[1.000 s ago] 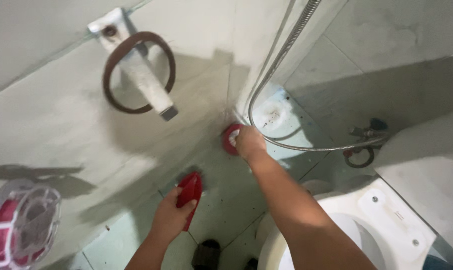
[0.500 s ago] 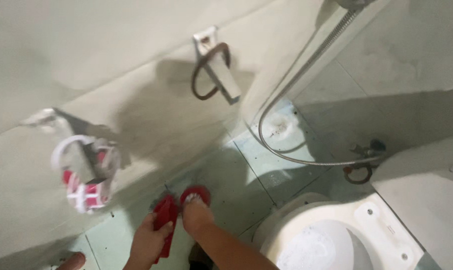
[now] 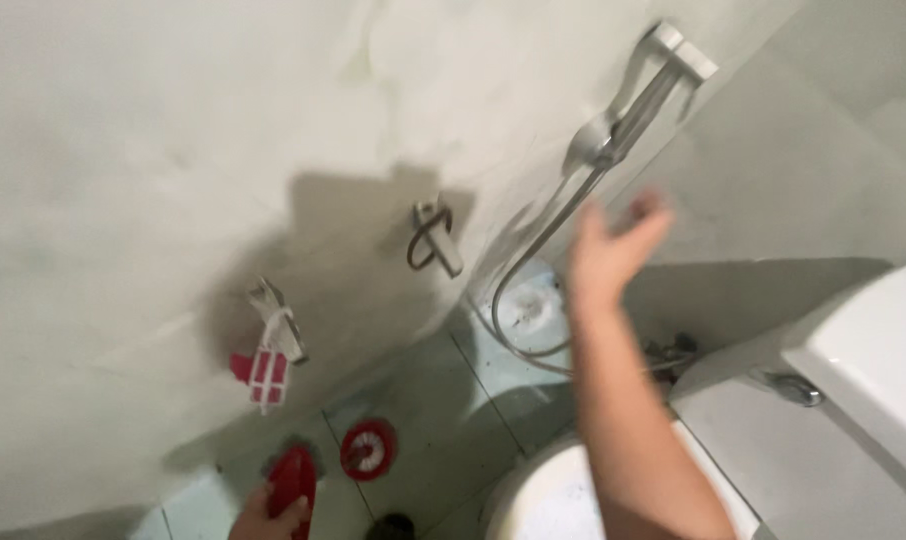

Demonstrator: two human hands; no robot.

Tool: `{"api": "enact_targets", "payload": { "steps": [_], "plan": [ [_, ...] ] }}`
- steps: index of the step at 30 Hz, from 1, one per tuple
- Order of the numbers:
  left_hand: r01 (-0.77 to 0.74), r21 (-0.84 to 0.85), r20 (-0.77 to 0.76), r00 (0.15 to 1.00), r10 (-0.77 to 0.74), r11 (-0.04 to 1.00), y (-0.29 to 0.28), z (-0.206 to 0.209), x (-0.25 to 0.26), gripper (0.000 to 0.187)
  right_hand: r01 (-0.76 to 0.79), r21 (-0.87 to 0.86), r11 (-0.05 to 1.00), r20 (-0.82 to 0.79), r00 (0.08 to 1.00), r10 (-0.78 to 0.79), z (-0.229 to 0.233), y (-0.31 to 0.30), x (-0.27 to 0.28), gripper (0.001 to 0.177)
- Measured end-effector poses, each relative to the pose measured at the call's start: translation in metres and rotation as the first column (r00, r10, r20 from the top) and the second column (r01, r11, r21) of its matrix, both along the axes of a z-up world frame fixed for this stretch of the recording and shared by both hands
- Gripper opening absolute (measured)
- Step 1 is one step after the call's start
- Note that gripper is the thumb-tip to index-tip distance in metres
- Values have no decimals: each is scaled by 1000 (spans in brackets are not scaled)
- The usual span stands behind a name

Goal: The person scrubs the inside of a toilet bowl with a red brush, then cleans the exterior rim and base. Finally, they rinse the brush using a handheld bidet sprayer.

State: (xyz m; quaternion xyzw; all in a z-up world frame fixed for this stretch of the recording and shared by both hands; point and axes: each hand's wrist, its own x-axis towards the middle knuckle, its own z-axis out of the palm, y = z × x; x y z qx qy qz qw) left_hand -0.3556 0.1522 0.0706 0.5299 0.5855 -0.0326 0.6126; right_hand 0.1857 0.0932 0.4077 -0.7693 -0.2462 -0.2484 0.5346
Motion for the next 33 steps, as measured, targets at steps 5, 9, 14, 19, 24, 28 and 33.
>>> {"api": "enact_targets", "payload": {
  "steps": [5, 9, 14, 19, 24, 28, 33],
  "plan": [
    [-51, 100, 315, 949, 17, 994, 17, 57, 24, 74, -313, -27, 949, -187, 935, 302, 154, 28, 54, 55],
    [5, 42, -76, 997, -2, 999, 16, 107, 54, 79, -576, 169, 800, -587, 593, 551, 179, 25, 78, 33],
    [164, 70, -317, 939, -134, 984, -2, 188, 66, 83, -518, 184, 836, -236, 802, 549, 214, 18, 72, 23],
    [85, 40, -93, 992, -81, 996, -4, 247, 63, 85, -449, 368, 814, -195, 819, 539, 320, -69, 57, 31],
    [98, 177, -86, 993, -84, 979, -12, 295, 30, 66, 10, -206, 979, -245, 968, -61, 355, -188, 14, 45],
    [191, 331, -164, 976, -143, 924, -5, 328, -1, 69, 94, -587, 804, -227, 934, -275, 326, -245, -1, 49],
    [-4, 242, 19, 1000, 0, 970, -9, 357, -11, 52, 128, -701, 702, -178, 922, -345, 312, -270, -16, 52]
  ]
}}
